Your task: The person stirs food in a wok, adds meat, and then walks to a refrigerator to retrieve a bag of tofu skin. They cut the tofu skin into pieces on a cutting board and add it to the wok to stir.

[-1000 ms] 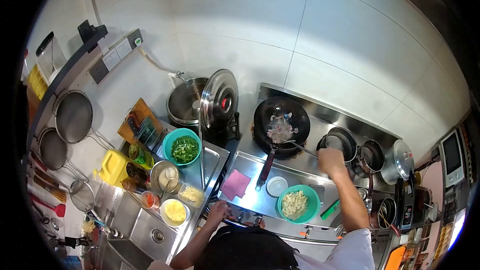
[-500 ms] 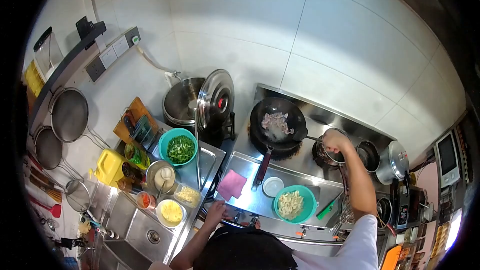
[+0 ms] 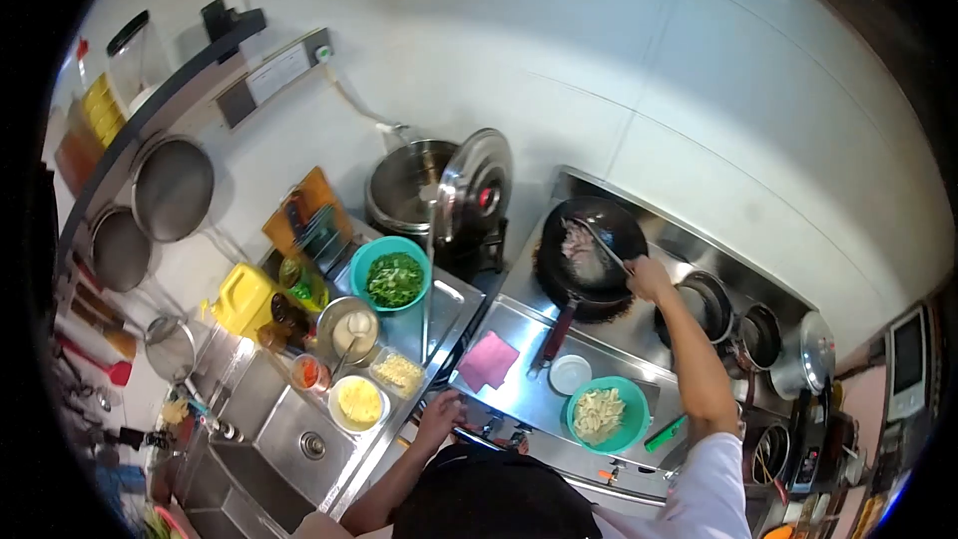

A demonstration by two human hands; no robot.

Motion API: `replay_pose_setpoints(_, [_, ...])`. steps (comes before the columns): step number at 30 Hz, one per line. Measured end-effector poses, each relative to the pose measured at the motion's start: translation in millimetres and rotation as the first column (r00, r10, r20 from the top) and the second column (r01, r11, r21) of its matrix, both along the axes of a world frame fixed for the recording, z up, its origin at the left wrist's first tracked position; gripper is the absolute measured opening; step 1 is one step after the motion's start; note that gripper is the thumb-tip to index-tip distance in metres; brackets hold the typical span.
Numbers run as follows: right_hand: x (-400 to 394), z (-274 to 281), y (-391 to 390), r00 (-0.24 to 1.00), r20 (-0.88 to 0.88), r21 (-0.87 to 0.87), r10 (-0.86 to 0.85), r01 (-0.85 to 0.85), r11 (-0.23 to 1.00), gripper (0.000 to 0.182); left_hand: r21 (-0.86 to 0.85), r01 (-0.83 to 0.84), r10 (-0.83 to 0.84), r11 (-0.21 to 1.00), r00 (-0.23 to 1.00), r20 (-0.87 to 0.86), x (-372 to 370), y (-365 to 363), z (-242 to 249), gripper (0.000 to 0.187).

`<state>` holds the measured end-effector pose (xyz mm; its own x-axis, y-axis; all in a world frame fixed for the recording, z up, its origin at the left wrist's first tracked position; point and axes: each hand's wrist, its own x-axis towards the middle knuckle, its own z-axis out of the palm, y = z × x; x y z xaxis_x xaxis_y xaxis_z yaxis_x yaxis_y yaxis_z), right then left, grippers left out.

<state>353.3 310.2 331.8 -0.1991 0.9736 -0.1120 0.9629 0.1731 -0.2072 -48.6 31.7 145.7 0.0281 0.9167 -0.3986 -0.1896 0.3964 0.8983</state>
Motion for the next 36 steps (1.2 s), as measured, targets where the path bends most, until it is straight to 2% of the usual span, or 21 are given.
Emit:
replay_pose_setpoints(1, [-2.0,-7.7,-9.1,0.994,0.092,0.057,0.052,-0.058,0.997,0.031,-0.045,-0.049,0.055,0.998,0.991,0.123,-2.6,2.4,-3.3,0.034])
replay_pose_setpoints(2, [-9.9,2.7,-21.2,0.97,0.217,-0.051,0.11,-0.101,0.994,0.032,0.031,-0.094,0.095,0.995,0.995,-0.023,-6.1,2.6,-4.4,0.033])
replay_pose_setpoints(6, [-3.1,18.5,-63.7,0.963,0.267,-0.006,0.047,-0.047,0.999,0.04,0.291,-0.318,0.358,0.902,0.928,-0.098,-42.8,5.3,65.7,0.028])
replay_pose_setpoints(8, [4.4,28.5,-84.8,0.966,0.26,0.064,0.004,-0.021,0.998,0.035,0.347,-0.528,0.577,0.775,0.815,-0.05,-74.2,5.7,65.1,0.024])
replay_pose_setpoints(11, [-26.5,73.7,-122.3,0.958,0.28,0.02,-0.055,0.052,0.998,0.034,0.45,-0.695,0.821,0.561,0.537,-0.194,-140.5,3.3,91.4,0.021])
replay_pose_setpoints(14, [-13.9,37.7,-123.1,0.967,0.241,-0.013,-0.077,0.083,0.996,0.036,0.544,-0.719,0.901,0.433,0.351,-0.253,-231.5,6.5,46.9,0.023])
replay_pose_setpoints(16, [-5.4,-3.3,-111.2,0.969,0.23,-0.035,-0.091,0.101,0.994,0.037,0.512,-0.734,0.89,0.447,0.304,-0.34,-277.9,17.5,6.6,0.023])
replay_pose_setpoints(17, [-3.6,-22.6,-105.1,0.986,0.11,0.078,-0.123,0.115,0.99,0.036,0.479,-0.754,0.87,0.449,0.248,-0.425,-302.0,23.5,-13.6,0.024])
replay_pose_setpoints(18, [-1.9,-40.4,-100.7,0.988,-0.01,0.197,-0.151,0.15,0.969,0.036,0.588,-0.685,0.834,0.431,0.053,-0.55,-328.6,32.2,-44.2,0.028])
replay_pose_setpoints(19, [-4.0,-49.6,-90.9,0.988,0.006,0.158,-0.152,0.149,0.976,0.036,0.68,-0.587,0.776,0.439,-0.134,-0.616,-349.2,43.7,-68.9,0.033])
replay_pose_setpoints(20, [-2.1,-66.4,-80.9,0.972,0.016,0.148,-0.236,0.232,0.962,0.036,0.645,-0.641,0.815,0.416,-0.052,-0.578,-369.8,53.2,-78.4,0.038])
replay_pose_setpoints(21, [0.2,-77.5,-79.3,0.977,0.069,0.22,-0.204,0.185,0.958,0.031,0.524,-0.733,0.871,0.434,0.192,-0.453,-357.3,54.7,-51.3,0.042])
replay_pose_setpoints(22, [-5.0,-80.5,-74.0,0.961,0.049,0.146,-0.272,0.262,0.954,0.028,0.652,-0.63,0.903,0.423,0.229,-0.364,-386.5,60.8,-88.1,0.047])
replay_pose_setpoints(23, [-6.5,-81.9,-72.8,0.943,0.102,0.041,-0.316,0.313,0.949,0.032,0.706,-0.618,0.936,0.347,0.278,-0.216,-373.8,68.6,-64.0,0.057])
replay_pose_setpoints(24, [-21.9,-55.5,-84.3,0.935,0.131,-0.051,-0.331,0.339,0.939,0.036,0.684,-0.543,0.863,0.488,0.184,-0.47,-375.3,68.9,-52.6,0.064])
replay_pose_setpoints(26, [-17.3,-30.2,-103.1,0.953,0.142,-0.061,-0.267,0.278,0.959,0.034,0.712,-0.607,0.927,0.352,0.331,-0.176,-365.9,80.2,-49.0,0.063])
replay_pose_setpoints(27, [-12.3,-17.2,-112.7,0.952,0.147,-0.048,-0.267,0.276,0.96,0.034,0.709,-0.604,0.919,0.365,0.356,-0.17,-365.7,81.2,-51.2,0.063])
replay_pose_setpoints(29, [-12.9,16.4,-130.8,0.95,0.151,-0.035,-0.272,0.28,0.959,0.035,0.64,-0.645,0.899,0.418,0.194,-0.392,-371.2,77.0,-51.0,0.064])
replay_pose_setpoints(32, [-36.0,58.1,-148.7,0.954,0.188,-0.055,-0.234,0.249,0.967,0.036,0.605,-0.674,0.881,0.423,0.151,-0.448,-368.9,67.4,-37.2,0.067])
replay_pose_setpoints(34, [-43.6,57.2,-151.1,0.961,0.18,-0.113,-0.21,0.232,0.966,0.037,0.595,-0.682,0.863,0.425,0.107,-0.494,-368.4,58.5,-25.0,0.07])
replay_pose_setpoints(36, [-34.1,-5.3,-132.0,0.962,0.143,-0.103,-0.234,0.25,0.963,0.046,0.648,-0.684,0.915,0.335,0.073,-0.396,-365.9,50.8,-13.2,0.072])
